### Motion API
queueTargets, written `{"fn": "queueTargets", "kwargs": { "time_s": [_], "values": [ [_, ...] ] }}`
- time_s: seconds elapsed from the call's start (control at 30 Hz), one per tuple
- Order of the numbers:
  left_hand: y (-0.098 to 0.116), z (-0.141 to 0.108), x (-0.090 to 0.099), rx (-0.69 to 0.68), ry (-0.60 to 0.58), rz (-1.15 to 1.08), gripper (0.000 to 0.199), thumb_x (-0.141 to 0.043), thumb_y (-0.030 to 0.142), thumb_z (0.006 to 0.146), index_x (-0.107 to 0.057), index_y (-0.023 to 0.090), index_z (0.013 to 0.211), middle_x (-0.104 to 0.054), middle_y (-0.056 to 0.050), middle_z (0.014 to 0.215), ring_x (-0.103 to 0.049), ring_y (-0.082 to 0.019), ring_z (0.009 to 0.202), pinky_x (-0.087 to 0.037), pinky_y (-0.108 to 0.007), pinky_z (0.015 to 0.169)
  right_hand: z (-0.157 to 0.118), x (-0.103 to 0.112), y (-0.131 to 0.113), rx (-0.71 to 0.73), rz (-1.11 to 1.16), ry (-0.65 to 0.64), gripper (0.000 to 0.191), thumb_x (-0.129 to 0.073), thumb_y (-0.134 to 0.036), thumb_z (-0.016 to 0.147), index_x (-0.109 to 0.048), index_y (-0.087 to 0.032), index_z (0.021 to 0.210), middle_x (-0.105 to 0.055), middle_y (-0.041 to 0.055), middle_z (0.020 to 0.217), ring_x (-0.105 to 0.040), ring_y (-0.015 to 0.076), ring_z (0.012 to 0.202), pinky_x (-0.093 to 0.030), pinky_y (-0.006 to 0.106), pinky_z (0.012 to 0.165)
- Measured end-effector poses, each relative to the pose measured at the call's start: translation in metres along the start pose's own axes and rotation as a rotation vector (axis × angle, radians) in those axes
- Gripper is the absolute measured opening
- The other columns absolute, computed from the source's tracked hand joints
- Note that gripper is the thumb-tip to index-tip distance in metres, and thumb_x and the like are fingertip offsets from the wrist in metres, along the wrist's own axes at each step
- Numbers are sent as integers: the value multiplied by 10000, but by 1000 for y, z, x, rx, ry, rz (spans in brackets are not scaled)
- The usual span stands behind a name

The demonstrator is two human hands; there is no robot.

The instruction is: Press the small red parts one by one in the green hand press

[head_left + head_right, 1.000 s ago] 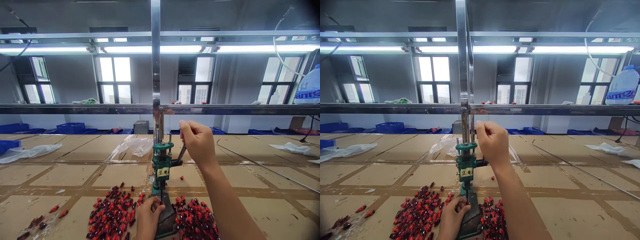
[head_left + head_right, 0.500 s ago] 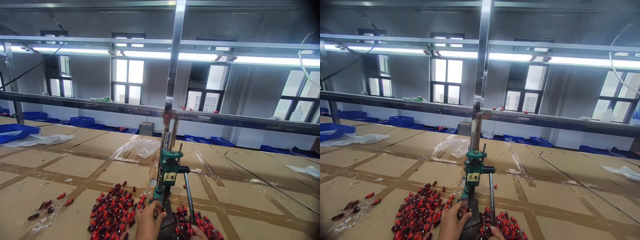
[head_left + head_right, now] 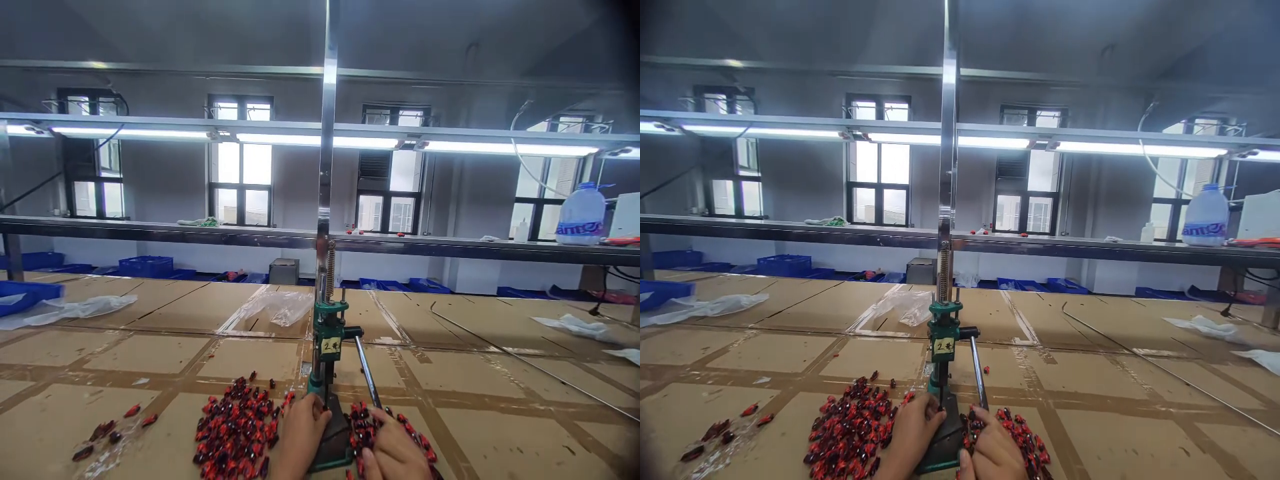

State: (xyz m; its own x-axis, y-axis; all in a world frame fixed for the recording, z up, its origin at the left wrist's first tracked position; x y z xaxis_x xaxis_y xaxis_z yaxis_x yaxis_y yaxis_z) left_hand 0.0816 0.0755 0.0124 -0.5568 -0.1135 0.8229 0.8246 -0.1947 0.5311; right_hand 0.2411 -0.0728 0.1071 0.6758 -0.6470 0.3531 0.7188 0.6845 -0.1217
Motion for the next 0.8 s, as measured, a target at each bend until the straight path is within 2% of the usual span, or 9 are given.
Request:
{"fn": "queueTargets", "kwargs": {
  "time_s": [0.07, 0.13, 0.17, 0.27, 0.33, 0.43, 0.57, 0.63, 0.8],
  "values": [
    [1, 1, -1, -7, -17, 39, 189, -626, 355, 853, -729, 202, 814, -766, -56, 851, -704, -250, 886, -391, -365, 926, 50, 25, -7, 12, 108, -50, 243, -545, -107, 824, -499, -207, 608, -539, -1, 581, -581, 153, 568, -604, 381, 764],
    [3, 0, -3, -10, -33, 70, 220, -615, 365, 860, -723, 197, 767, -764, -74, 846, -701, -270, 904, -346, -429, 1008, 110, 44, 10, -211, 189, -50, 366, -496, -228, 930, -447, -188, 570, -446, -10, 516, -479, 121, 485, -412, 274, 481],
    [5, 0, -5, -9, -41, 81, 217, -612, 362, 861, -724, 200, 770, -764, -76, 847, -699, -273, 909, -329, -447, 1026, 140, 47, 20, -295, 197, -43, 437, -484, -282, 956, -436, -180, 533, -444, -9, 495, -452, 113, 466, -356, 278, 471],
    [16, -6, -13, 3, -88, 77, 224, -635, 405, 851, -728, 226, 753, -761, -51, 808, -691, -262, 864, -365, -422, 961, 215, 42, 46, -340, 156, 39, 540, -521, -359, 946, -431, -171, 447, -393, -14, 434, -385, 98, 431, -282, 292, 480],
    [24, -11, -17, 17, -140, 32, 241, -688, 478, 813, -743, 251, 753, -764, -40, 814, -676, -269, 867, -394, -373, 857, 242, 29, 61, -363, 203, 70, 546, -537, -355, 934, -429, -176, 429, -368, -17, 418, -354, 95, 416, -253, 294, 466],
    [18, -20, -13, 55, -209, -29, 268, -718, 521, 787, -766, 263, 733, -760, -46, 786, -656, -261, 815, -368, -312, 709, 254, 17, 73, -359, 277, 117, 528, -572, -318, 911, -442, -182, 417, -352, -23, 412, -313, 86, 395, -241, 295, 446],
    [-31, -35, 26, 85, -200, 25, 288, -657, 458, 849, -761, 243, 688, -717, -37, 675, -624, -212, 696, -353, -304, 724, 249, 23, 70, -293, 335, 236, 492, -572, -197, 894, -446, -181, 419, -325, -26, 428, -308, 76, 405, -195, 296, 448],
    [-56, -41, 48, -9, -207, 47, 116, -730, 347, 781, -783, 291, 869, -753, -10, 844, -636, -217, 847, -346, -314, 840, 247, 28, 68, -259, 343, 276, 488, -572, -176, 896, -443, -185, 425, -309, -29, 446, -296, 68, 419, -203, 293, 461],
    [-83, -44, 61, -331, -432, 137, 392, -614, 118, 819, -754, 391, 1064, -732, 26, 1148, -603, -202, 1039, -300, -323, 908, 247, 29, 69, -203, 342, 297, 477, -580, -183, 901, -465, -199, 438, -303, -28, 473, -327, 72, 457, -256, 300, 484]
  ]
}}
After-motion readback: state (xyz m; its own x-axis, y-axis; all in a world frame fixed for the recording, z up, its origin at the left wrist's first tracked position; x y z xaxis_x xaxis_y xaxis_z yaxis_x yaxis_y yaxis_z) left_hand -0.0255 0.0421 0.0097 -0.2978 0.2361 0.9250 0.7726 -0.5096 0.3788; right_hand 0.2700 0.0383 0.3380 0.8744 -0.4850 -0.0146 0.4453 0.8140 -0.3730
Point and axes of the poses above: each hand's wrist, its own z-axis towards the middle knuckle, its own x-axis out of the back of the hand, y = z × x, the point moved 7 cm from there along z, towards the middle knuckle
